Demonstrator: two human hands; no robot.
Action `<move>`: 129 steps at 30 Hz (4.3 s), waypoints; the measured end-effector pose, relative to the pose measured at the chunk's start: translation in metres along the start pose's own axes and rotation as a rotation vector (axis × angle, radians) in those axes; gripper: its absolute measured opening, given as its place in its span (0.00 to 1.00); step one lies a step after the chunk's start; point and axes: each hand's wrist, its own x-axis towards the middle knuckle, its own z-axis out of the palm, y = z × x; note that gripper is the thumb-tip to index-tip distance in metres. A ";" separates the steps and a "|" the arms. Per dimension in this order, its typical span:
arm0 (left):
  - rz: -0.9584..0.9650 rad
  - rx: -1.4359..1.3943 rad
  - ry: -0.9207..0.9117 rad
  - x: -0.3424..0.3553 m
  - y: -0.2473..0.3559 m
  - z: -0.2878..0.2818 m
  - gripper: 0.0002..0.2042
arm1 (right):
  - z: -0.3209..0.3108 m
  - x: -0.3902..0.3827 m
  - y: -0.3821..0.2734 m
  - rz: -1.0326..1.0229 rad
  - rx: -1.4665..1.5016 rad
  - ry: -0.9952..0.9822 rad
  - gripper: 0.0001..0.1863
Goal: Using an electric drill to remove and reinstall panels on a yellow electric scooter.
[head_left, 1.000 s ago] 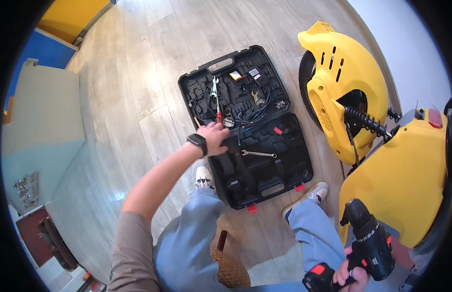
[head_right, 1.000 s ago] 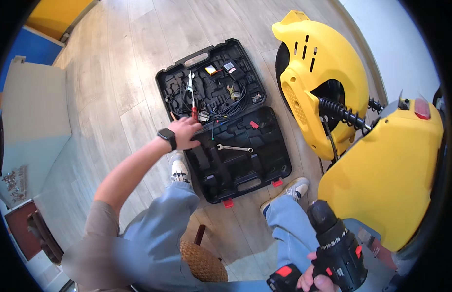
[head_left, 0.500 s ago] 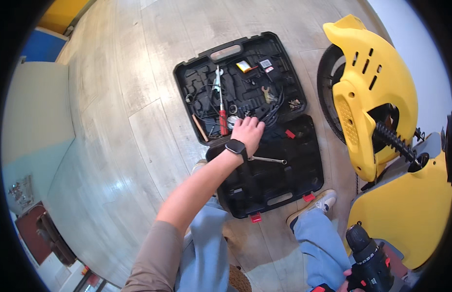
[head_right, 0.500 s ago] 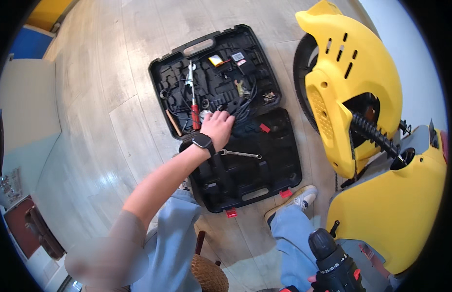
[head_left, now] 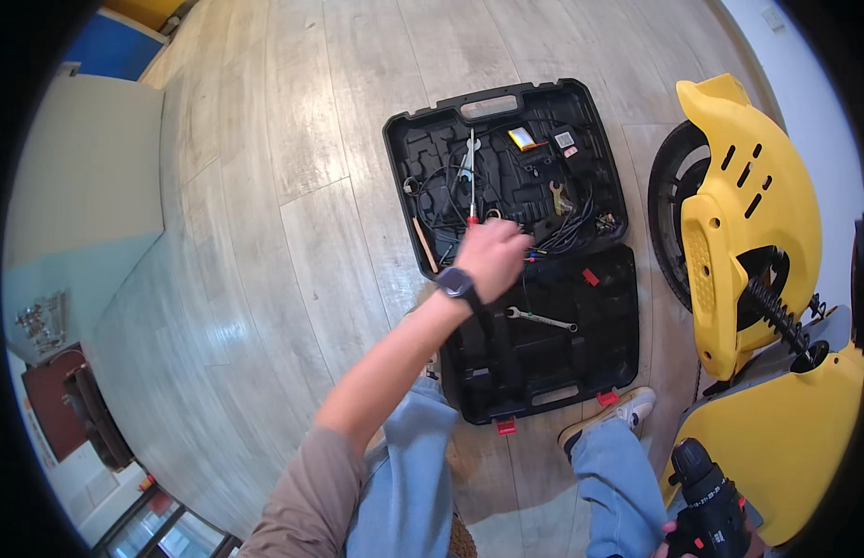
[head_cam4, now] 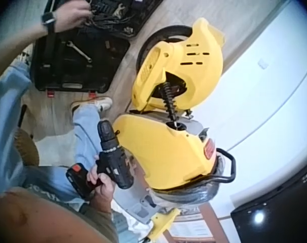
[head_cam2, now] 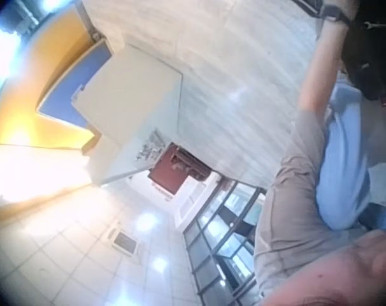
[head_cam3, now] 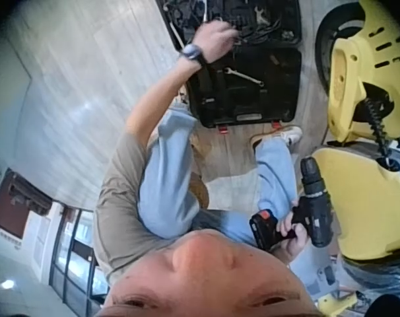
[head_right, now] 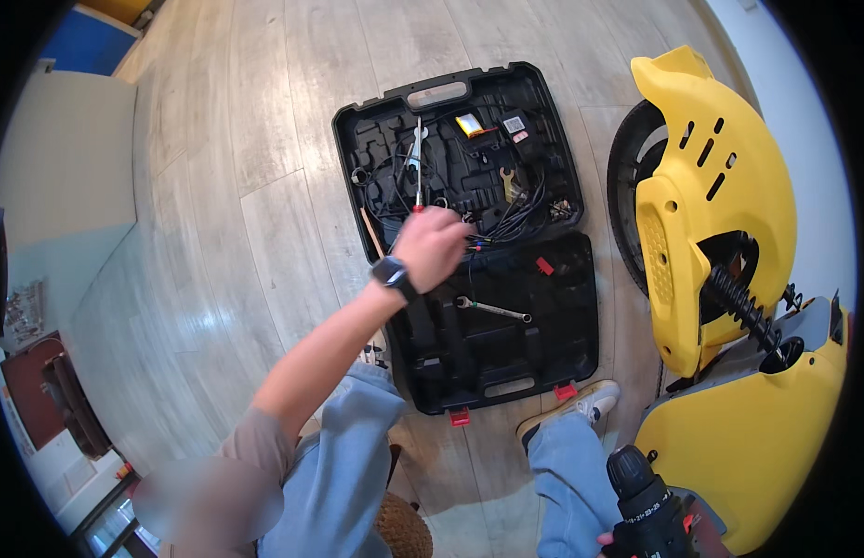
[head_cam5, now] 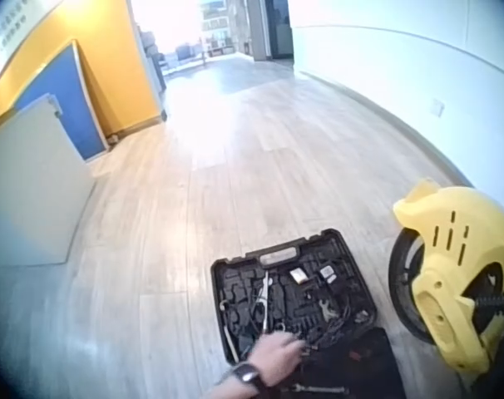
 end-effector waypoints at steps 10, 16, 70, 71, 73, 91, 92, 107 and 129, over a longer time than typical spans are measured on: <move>-0.668 0.544 -0.302 -0.061 -0.066 -0.030 0.06 | 0.010 0.001 0.004 -0.076 -0.062 0.046 0.35; -0.601 0.539 -0.202 -0.066 -0.066 -0.015 0.04 | 0.010 -0.001 0.005 -0.031 0.000 0.054 0.36; -0.018 -0.649 0.387 -0.001 0.361 -0.269 0.14 | 0.008 -0.005 0.006 -0.179 0.428 -1.260 0.29; -0.180 -0.779 0.327 -0.002 0.364 -0.268 0.17 | 0.008 -0.005 0.007 -0.173 0.425 -1.256 0.29; -0.106 -0.766 0.339 -0.006 0.369 -0.262 0.20 | 0.010 -0.006 0.006 -0.169 0.420 -1.256 0.29; -0.849 -1.168 0.188 0.030 0.175 -0.253 0.08 | -0.026 -0.048 0.007 -0.063 0.204 -0.404 0.30; -0.899 -1.027 0.172 0.024 0.144 -0.239 0.09 | -0.023 -0.044 0.008 -0.014 0.217 -0.381 0.29; -0.320 -0.044 -0.212 0.051 -0.048 0.018 0.07 | -0.005 0.014 -0.010 0.241 0.208 -0.151 0.33; -0.488 0.076 -0.496 0.111 0.039 0.078 0.33 | 0.027 0.044 -0.034 0.226 0.088 -0.019 0.35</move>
